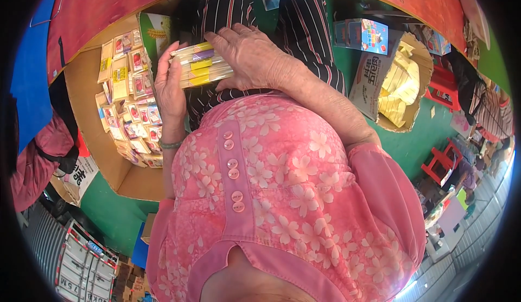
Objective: Folding cardboard boxes and filling them with small packaged items at a production workbench.
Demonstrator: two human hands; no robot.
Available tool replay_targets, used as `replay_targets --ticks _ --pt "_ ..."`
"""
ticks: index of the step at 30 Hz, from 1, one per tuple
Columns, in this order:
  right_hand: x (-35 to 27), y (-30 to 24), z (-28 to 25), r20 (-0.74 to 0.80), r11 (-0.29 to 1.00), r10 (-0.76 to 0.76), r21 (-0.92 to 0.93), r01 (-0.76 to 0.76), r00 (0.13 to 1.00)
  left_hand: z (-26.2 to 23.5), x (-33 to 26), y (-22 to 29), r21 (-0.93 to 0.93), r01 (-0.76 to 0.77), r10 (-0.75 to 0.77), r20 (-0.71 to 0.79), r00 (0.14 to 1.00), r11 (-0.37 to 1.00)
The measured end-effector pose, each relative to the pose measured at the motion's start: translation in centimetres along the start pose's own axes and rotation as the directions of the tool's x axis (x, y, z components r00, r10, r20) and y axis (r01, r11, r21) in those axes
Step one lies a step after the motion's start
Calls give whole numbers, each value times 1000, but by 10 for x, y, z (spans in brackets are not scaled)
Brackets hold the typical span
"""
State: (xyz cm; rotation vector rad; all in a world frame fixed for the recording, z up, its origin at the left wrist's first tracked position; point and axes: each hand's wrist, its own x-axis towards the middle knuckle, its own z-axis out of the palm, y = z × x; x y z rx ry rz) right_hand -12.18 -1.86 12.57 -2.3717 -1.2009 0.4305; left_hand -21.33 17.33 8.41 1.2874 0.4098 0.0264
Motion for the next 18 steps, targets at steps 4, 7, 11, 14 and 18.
replay_targets --ticks 4,7,11,14,18 --pt "-1 -4 -1 24 999 13 -36 -12 1000 2 0 -3 18 -40 39 31 999 999" --pt "0 -8 -3 54 997 26 -72 -23 998 3 2 -2 51 -62 59 48 997 997" --pt "7 -21 -13 200 982 113 -173 -78 973 4 3 -5 64 -78 74 52 996 995" --pt "14 -24 -16 246 973 133 -215 -79 960 5 2 -2 84 -44 39 58 998 995" --pt "13 -21 -6 149 987 74 -154 -50 986 -1 2 -13 102 -40 37 33 999 994"
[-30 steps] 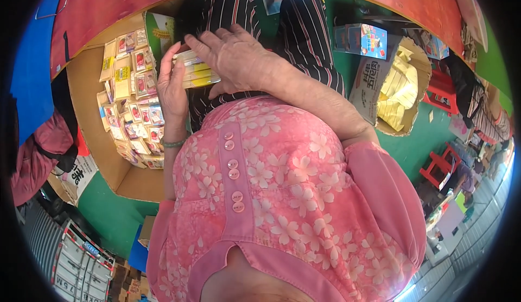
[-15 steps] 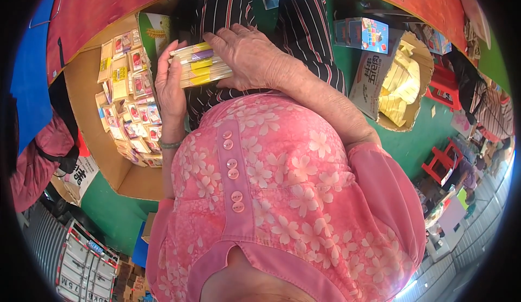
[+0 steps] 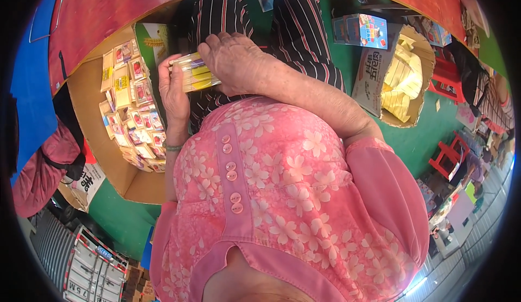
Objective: Folding cardboard boxes and filling them with small packaged items at a production workbench.
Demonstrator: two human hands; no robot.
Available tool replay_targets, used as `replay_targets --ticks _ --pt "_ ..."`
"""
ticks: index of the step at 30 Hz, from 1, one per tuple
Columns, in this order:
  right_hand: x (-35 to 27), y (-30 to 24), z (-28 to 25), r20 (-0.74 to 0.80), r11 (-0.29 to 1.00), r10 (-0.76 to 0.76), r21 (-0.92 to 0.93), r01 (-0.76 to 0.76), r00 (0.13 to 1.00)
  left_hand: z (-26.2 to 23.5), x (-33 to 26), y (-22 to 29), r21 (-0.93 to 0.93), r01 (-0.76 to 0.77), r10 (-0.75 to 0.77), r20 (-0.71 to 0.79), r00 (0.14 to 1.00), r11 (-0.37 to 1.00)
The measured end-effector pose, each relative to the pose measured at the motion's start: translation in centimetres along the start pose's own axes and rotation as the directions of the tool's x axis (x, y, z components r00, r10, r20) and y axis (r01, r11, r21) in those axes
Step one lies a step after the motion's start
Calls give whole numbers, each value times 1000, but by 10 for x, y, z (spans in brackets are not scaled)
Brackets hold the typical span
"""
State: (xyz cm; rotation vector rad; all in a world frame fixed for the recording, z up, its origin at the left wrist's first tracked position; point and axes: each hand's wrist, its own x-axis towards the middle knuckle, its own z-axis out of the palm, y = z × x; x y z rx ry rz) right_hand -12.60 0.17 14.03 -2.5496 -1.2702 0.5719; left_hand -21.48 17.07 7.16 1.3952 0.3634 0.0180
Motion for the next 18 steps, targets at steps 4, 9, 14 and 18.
replay_targets --ticks 4,9,14,18 --pt "-1 2 5 -78 998 -8 58 13 997 4 1 4 1 -44 44 -19 999 999" --pt "-4 2 8 -66 999 31 26 -29 997 8 0 8 41 -67 67 3 998 997" --pt "-3 0 7 -37 998 59 12 -59 998 8 1 13 -61 -55 55 6 998 997" --pt "-2 0 5 7 999 35 41 -35 999 10 2 14 -60 7 -7 -7 1000 998"
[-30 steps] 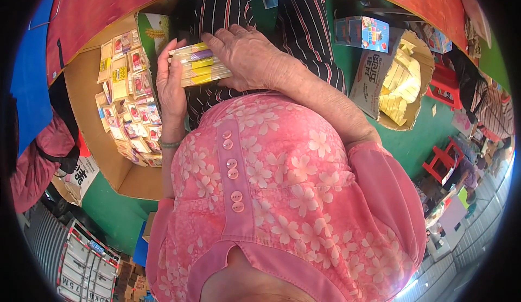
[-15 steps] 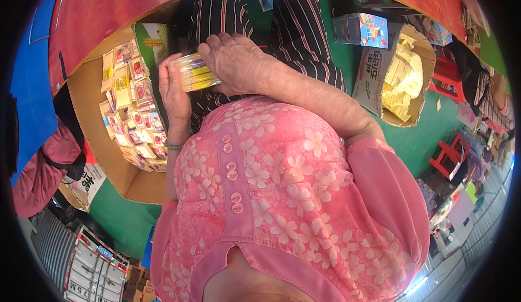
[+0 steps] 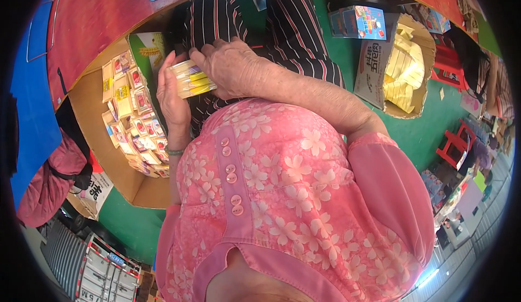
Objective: Folding cardboard boxes and filling them with small packaged items at a production workbench.
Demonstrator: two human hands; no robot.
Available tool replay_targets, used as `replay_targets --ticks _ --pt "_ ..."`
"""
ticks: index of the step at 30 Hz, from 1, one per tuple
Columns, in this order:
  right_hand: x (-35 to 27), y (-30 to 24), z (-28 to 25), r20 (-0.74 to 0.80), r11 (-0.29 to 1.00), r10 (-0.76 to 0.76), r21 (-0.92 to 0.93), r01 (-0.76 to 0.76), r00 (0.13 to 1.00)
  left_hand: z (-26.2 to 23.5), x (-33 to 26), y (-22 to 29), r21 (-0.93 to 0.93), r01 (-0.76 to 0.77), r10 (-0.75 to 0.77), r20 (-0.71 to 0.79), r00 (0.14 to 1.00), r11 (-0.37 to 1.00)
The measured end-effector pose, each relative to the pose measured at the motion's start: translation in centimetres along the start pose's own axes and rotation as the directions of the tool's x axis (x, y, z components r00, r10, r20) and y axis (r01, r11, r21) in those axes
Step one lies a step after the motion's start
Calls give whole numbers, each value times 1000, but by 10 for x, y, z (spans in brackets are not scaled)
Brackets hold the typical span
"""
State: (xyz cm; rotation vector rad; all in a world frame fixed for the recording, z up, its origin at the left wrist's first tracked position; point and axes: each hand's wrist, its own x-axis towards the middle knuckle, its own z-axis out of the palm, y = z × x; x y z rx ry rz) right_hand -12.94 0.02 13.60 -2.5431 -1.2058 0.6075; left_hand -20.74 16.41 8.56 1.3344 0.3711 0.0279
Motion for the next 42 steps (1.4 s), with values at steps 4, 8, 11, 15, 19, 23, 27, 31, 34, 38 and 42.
replay_targets --ticks 4,8,11,15,19,23,27,31,34,38,42 --pt "0 -1 -2 11 1000 8 -10 -8 1000 -2 3 -2 8 30 -30 48 998 1000" --pt "-4 -2 3 -68 1000 7 4 -7 998 -1 0 -5 22 -78 77 70 995 997" --pt "-7 -9 7 -158 999 -28 -45 21 987 -8 -6 -10 24 -91 89 67 994 996" --pt "-4 -9 8 -160 989 -71 -139 49 985 -9 -4 -9 -80 -12 18 81 997 997" --pt "-7 -7 4 -223 978 -116 -195 72 968 -2 -2 -9 -113 -15 18 26 999 993" --pt "-5 -8 3 -239 981 -109 -184 65 965 -9 0 -21 41 -4 7 -64 998 999" --pt "0 4 9 -272 984 -139 -147 102 952 -4 2 -15 91 -32 34 -17 999 995" --pt "-1 9 8 -199 993 -106 39 116 974 -2 4 -4 83 18 -21 36 999 996" --pt "-3 17 3 -190 989 -85 102 106 978 -5 5 3 23 37 -40 133 990 999" --pt "-31 23 -32 -237 966 -101 208 152 966 -13 14 35 -85 -65 90 344 935 994" --pt "-78 29 -82 -207 905 5 418 84 978 -3 28 100 9 -335 299 429 853 942"
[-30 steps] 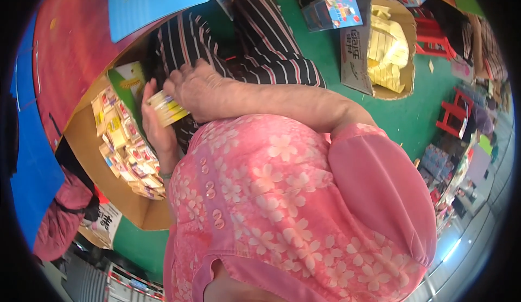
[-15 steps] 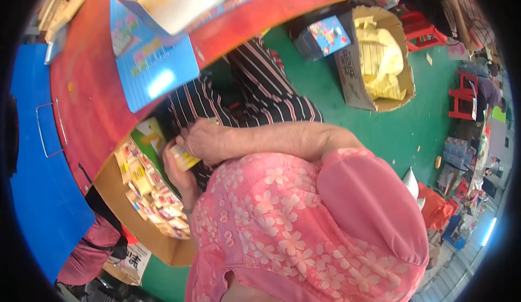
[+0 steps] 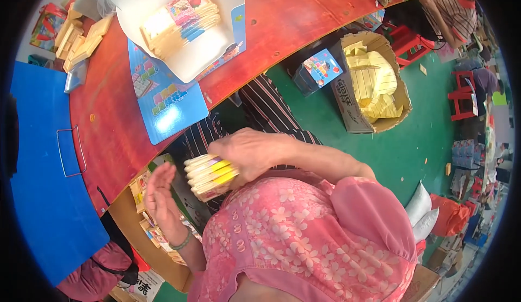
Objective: Folding cardboard boxes and filling them with small packaged items at a production workbench.
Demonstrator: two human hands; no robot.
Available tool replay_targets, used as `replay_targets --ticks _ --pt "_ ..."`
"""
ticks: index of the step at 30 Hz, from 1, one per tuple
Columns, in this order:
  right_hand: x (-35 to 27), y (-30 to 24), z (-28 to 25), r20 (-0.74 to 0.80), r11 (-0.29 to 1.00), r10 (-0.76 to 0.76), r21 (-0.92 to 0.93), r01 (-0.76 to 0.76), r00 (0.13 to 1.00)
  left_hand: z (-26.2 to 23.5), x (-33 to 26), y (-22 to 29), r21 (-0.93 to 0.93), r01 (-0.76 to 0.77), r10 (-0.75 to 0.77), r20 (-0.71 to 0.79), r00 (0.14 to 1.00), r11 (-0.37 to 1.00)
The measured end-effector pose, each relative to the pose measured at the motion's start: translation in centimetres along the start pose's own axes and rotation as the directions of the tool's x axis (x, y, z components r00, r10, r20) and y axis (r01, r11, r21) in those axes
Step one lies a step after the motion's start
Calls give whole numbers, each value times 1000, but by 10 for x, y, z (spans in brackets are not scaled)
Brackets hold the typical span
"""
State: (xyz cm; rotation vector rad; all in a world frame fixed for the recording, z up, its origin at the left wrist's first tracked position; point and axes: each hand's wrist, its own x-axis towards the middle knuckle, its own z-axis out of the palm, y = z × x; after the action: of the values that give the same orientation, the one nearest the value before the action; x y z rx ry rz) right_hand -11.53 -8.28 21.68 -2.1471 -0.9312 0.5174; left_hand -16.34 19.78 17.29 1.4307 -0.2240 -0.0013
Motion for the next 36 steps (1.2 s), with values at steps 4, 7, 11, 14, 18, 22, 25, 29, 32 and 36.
replay_targets --ticks 4,7,11,14,18,22,25,29,32,36 --pt "-34 -12 -31 -12 965 168 208 -162 986 21 53 46 174 -174 188 -67 980 969" --pt "-43 -4 -23 -116 823 212 556 -114 970 40 103 67 502 -418 458 48 888 757" --pt "-43 -13 -20 -271 347 363 927 141 891 61 156 71 682 -628 629 310 713 376" --pt "-34 -28 -22 -354 253 418 930 267 837 68 177 73 724 -664 612 443 655 187" --pt "-17 -25 -27 -334 80 433 939 333 837 58 182 70 724 -675 580 492 649 141" --pt "6 -26 -37 -299 -10 463 939 343 835 56 184 66 692 -694 602 471 644 201" --pt "23 -34 -46 -428 -202 348 835 512 834 55 183 65 689 -700 600 484 637 187" --pt "56 -49 -56 -549 -342 230 727 595 804 49 189 52 670 -712 647 450 616 211" --pt "77 -68 -65 -567 -264 363 698 665 739 42 176 39 723 -545 393 395 831 425" --pt "94 -77 -74 -526 -383 453 615 690 720 50 184 43 654 -699 573 467 674 289"
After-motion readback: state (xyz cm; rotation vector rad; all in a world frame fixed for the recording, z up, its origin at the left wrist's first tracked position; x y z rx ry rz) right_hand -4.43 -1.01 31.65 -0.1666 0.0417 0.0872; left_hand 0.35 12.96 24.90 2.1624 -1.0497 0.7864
